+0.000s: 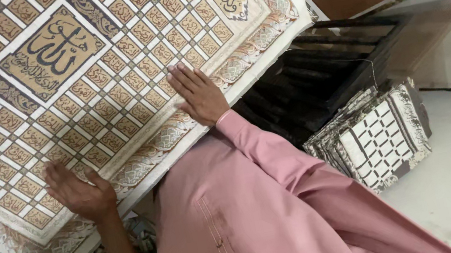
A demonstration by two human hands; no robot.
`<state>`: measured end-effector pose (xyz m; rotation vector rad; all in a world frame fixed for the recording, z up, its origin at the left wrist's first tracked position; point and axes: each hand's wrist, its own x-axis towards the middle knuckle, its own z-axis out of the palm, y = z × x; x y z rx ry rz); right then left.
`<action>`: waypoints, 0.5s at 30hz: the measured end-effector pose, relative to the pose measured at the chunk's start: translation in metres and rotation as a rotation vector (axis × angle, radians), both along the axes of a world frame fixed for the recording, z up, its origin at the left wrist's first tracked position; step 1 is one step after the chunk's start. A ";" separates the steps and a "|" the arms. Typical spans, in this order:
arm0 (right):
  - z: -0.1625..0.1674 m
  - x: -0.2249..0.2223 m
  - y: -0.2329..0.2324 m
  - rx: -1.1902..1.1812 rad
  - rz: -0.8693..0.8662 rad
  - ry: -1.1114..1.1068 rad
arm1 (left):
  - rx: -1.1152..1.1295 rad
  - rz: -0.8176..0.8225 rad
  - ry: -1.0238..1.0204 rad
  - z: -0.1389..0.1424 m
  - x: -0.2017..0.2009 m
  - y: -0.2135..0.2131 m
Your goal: The person repeatedly smooths and presses a patterned prayer mat on a workbench using both hands. They lift and reposition the mat several times, then smooth the edges and corners. The mat remains on the bench throughout the clip.
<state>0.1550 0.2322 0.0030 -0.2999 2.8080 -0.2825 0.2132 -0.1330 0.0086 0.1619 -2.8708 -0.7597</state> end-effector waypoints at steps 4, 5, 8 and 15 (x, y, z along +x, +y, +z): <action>-0.009 0.000 0.046 0.007 -0.156 0.109 | -0.061 -0.021 -0.045 -0.001 0.001 -0.001; -0.009 -0.001 0.066 0.037 -0.205 0.087 | -0.053 -0.023 -0.050 -0.002 0.003 0.000; -0.018 -0.009 0.097 0.002 -0.257 0.155 | -0.048 -0.018 -0.019 -0.003 0.003 -0.002; -0.013 -0.026 0.105 -0.062 -0.435 0.265 | -0.001 -0.019 -0.011 -0.004 0.005 -0.002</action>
